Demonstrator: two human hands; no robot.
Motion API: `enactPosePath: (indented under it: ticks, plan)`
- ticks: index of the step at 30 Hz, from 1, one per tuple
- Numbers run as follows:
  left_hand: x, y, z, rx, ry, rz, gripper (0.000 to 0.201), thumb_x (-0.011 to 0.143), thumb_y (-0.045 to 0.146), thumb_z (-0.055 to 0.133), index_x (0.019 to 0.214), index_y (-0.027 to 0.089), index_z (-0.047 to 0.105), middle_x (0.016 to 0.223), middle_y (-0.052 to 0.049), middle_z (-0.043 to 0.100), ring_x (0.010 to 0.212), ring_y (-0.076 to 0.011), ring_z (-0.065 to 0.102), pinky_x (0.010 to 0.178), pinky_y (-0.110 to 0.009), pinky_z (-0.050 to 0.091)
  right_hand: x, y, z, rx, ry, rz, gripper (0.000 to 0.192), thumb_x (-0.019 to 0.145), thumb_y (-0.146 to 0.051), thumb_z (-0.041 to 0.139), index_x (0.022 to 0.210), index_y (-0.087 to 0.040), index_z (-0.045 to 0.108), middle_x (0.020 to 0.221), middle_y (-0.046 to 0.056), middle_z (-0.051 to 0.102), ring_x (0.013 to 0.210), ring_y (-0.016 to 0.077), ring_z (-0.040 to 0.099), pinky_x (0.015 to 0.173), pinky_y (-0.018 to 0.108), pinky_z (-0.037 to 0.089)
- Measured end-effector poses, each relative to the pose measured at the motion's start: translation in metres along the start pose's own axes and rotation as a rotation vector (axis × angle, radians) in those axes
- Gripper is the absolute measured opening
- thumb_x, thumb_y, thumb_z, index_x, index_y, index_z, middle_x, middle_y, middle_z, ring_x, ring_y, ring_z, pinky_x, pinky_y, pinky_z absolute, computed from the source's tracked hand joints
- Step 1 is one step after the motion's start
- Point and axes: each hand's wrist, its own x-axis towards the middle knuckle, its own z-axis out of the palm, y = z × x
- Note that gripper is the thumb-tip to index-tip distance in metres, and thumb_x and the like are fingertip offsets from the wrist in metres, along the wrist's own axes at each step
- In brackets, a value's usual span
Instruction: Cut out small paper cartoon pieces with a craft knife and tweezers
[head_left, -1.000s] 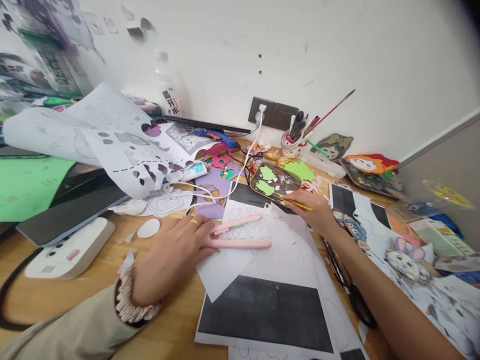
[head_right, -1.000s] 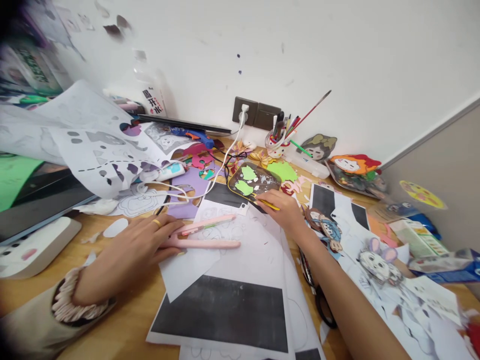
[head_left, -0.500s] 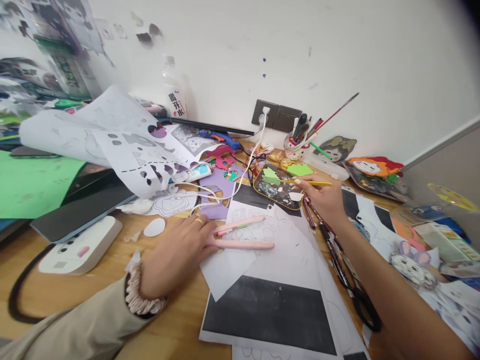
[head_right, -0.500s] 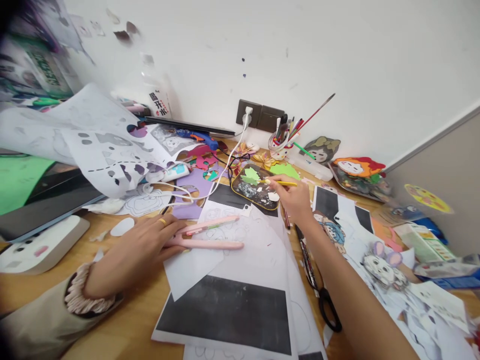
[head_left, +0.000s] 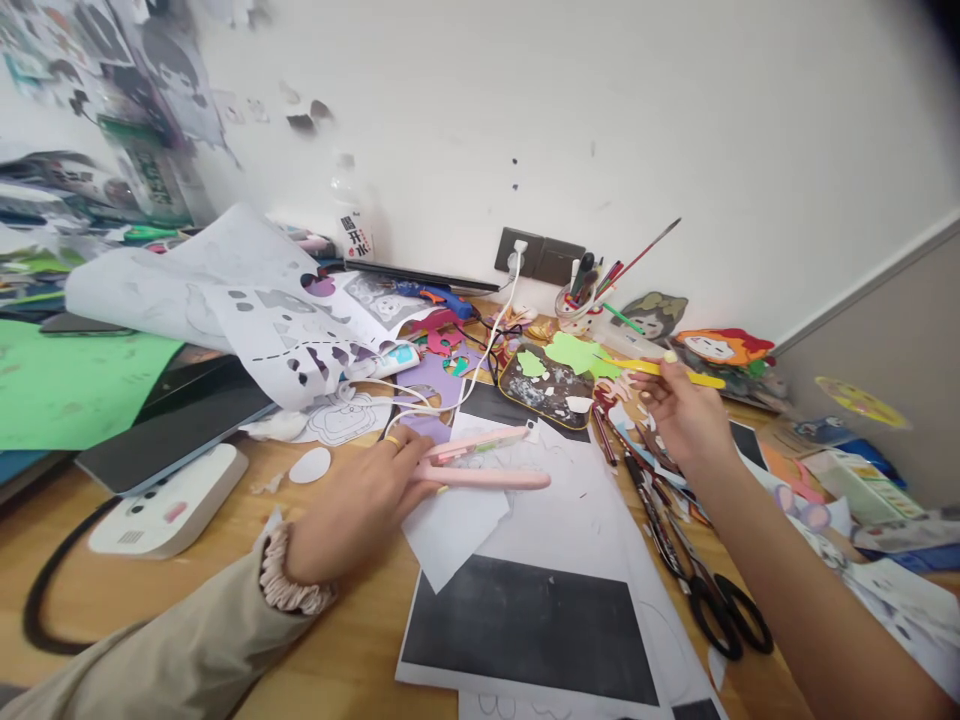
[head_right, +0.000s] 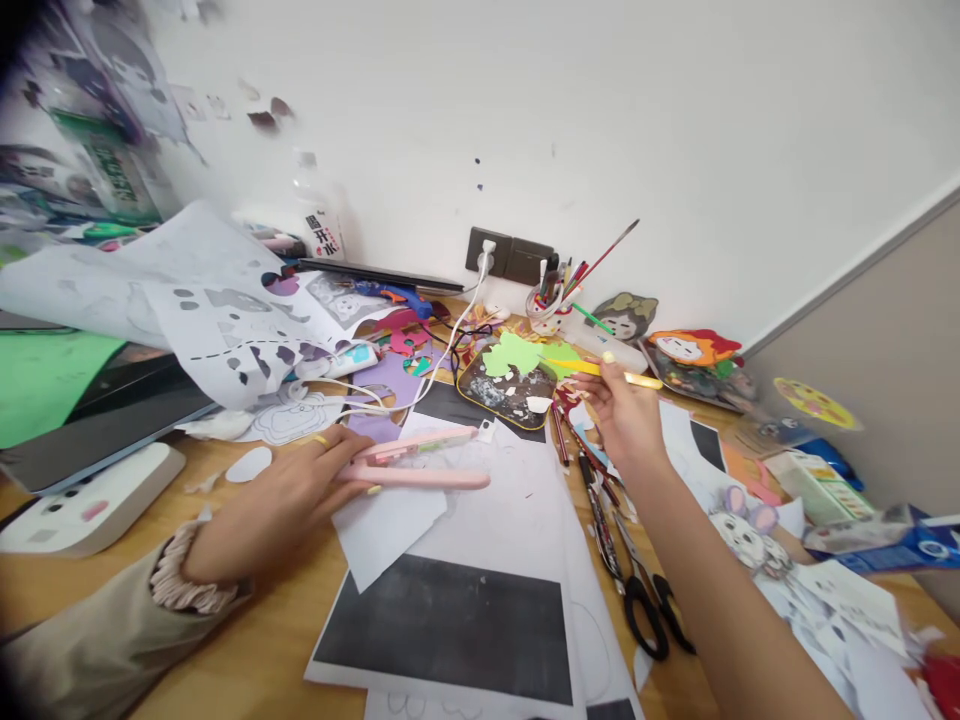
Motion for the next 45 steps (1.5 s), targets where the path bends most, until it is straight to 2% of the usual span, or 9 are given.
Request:
enactPosePath:
  ticks: [6,12,16,20,23,30,34,40,45]
  plan:
    - [0.002,-0.002,-0.006,-0.151,0.021,-0.039,0.034,0.081,0.035,0.031,0.108,0.018,0.043,0.099,-0.007,0.048,0.084,-0.0185,0.05,0.071,-0.032,0.039,-0.019,-0.012,-0.018,0.129,0.072,0.049,0.01,0.07,-0.029,0.056,0.072,-0.019,0.057,0.062,-0.002,0.062,0.056,0.0084,0.059,0.052,0.019,0.049]
    - [0.005,-0.005,-0.011,-0.367,-0.024,-0.075,0.035,0.082,0.038,0.026,0.103,0.021,0.048,0.088,-0.002,0.055,0.077,-0.0152,0.051,0.066,-0.027,0.039,-0.047,-0.012,-0.027,0.234,0.185,0.088,0.01,0.07,-0.029,0.055,0.068,-0.019,0.056,0.06,-0.003,0.061,0.054,0.0062,0.057,0.048,0.015,0.049]
    - [0.007,-0.006,-0.01,-0.45,-0.076,-0.146,0.039,0.082,0.042,0.022,0.094,0.019,0.051,0.071,-0.001,0.056,0.066,-0.0138,0.052,0.056,-0.024,0.037,-0.063,-0.005,-0.029,0.249,0.227,0.069,0.01,0.071,-0.027,0.054,0.066,-0.019,0.056,0.059,-0.003,0.061,0.055,0.0053,0.057,0.052,0.014,0.048]
    - [0.007,-0.005,-0.007,-0.507,-0.035,-0.203,0.038,0.082,0.044,0.022,0.102,0.02,0.044,0.071,0.001,0.057,0.061,-0.0124,0.051,0.055,-0.023,0.036,-0.071,-0.001,-0.026,0.21,0.22,0.019,0.007,0.071,-0.023,0.054,0.068,-0.018,0.057,0.06,-0.003,0.06,0.056,0.0058,0.057,0.059,0.017,0.049]
    - [0.006,-0.003,-0.005,-0.447,-0.007,-0.218,0.035,0.081,0.044,0.023,0.101,0.022,0.043,0.069,0.002,0.057,0.061,-0.0131,0.052,0.056,-0.024,0.035,-0.077,-0.001,-0.021,0.155,0.217,-0.032,0.006,0.068,-0.023,0.056,0.066,-0.017,0.056,0.062,-0.003,0.06,0.056,0.0077,0.057,0.062,0.022,0.049]
    - [0.007,0.0,-0.002,-0.375,0.021,-0.253,0.033,0.082,0.042,0.021,0.1,0.024,0.041,0.061,0.004,0.057,0.06,-0.0139,0.053,0.056,-0.024,0.034,-0.106,-0.009,-0.003,-0.487,0.203,-0.333,0.014,0.071,-0.027,0.053,0.077,-0.017,0.06,0.066,0.001,0.061,0.063,0.0136,0.058,0.063,0.029,0.046]
    - [0.007,-0.001,0.0,-0.336,0.02,-0.25,0.034,0.082,0.043,0.021,0.103,0.023,0.04,0.066,0.003,0.06,0.065,-0.0153,0.055,0.058,-0.025,0.036,-0.118,-0.012,0.0,-0.767,0.077,-0.651,0.011,0.069,-0.016,0.055,0.078,-0.019,0.061,0.072,0.002,0.063,0.071,0.0155,0.059,0.066,0.029,0.045]
    - [0.007,-0.002,0.006,-0.368,-0.018,-0.243,0.033,0.082,0.041,0.023,0.107,0.024,0.036,0.07,0.003,0.064,0.069,-0.0155,0.057,0.064,-0.027,0.038,-0.123,-0.01,0.004,-0.92,-0.237,-1.175,0.034,0.059,-0.004,0.063,0.09,-0.017,0.057,0.076,0.005,0.065,0.071,0.0161,0.06,0.063,0.028,0.048]
    - [0.006,0.0,0.004,-0.372,-0.032,-0.253,0.033,0.082,0.04,0.023,0.108,0.024,0.035,0.071,0.002,0.064,0.07,-0.0158,0.059,0.068,-0.028,0.039,-0.13,-0.012,0.013,-0.994,-0.424,-1.384,0.036,0.057,-0.008,0.067,0.091,-0.012,0.056,0.074,0.008,0.066,0.068,0.0172,0.061,0.061,0.028,0.05]
